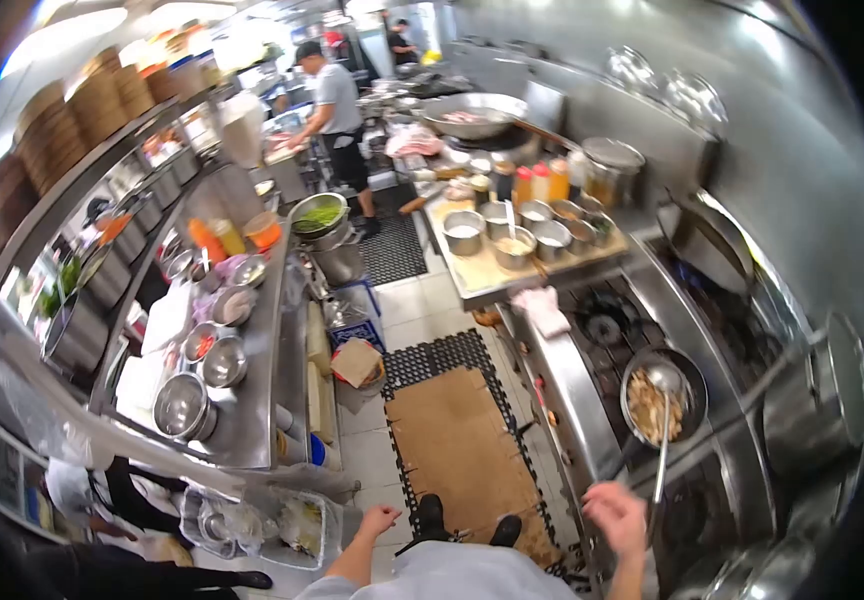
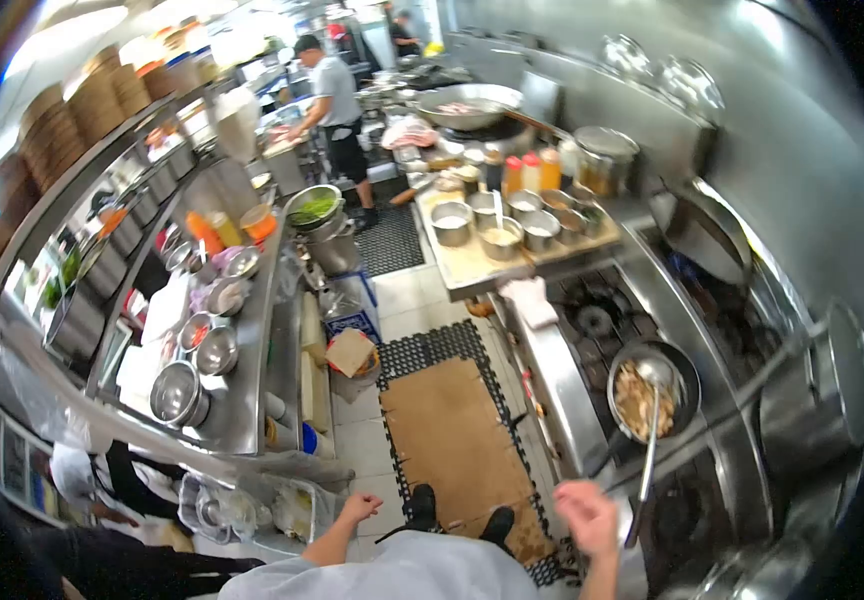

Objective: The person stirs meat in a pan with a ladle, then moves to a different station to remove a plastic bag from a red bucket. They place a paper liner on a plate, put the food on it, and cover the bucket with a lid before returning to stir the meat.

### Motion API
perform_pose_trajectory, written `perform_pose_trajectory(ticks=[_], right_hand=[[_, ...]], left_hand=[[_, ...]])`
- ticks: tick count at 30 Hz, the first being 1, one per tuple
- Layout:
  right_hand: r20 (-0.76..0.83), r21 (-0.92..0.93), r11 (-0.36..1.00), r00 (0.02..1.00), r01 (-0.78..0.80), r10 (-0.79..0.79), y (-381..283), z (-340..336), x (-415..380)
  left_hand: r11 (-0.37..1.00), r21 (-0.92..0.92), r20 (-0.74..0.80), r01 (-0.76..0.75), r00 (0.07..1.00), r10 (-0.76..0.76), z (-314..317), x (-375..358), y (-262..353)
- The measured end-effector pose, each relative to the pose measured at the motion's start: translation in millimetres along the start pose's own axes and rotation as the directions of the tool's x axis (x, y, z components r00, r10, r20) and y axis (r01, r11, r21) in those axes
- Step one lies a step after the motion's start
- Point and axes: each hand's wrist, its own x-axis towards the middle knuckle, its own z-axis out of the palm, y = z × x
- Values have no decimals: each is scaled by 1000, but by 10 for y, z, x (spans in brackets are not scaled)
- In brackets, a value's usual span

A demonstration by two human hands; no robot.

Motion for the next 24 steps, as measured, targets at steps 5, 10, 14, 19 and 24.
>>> perform_pose_trajectory(ticks=[5, 10, 14, 19, 24], right_hand=[[591, 376, 911, 713, 171, -378, -1332, 1192, 450], [565, 821, 571, 120, 15, -816, -1799, 1828, 899], [652, 757, 653, -69, -4, -755, -2349, 2309, 1002], [384, 849, 455, -277, -270, -881, -2677, 3027, 879], [462, 784, 550, -322, -286, -826, -2972, 3152, 813]], left_hand=[[898, -380, -331, -220, 939, 90, -898, -50, 18], [705, -594, -551, -388, 834, -6, -2405, -508, 479], [697, -388, -866, -603, 497, -52, -3401, -912, 356], [961, 11, -975, -275, -216, -50, -4187, -1227, 117], [995, 17, -865, -95, -500, -33, -4556, -1513, 92]])
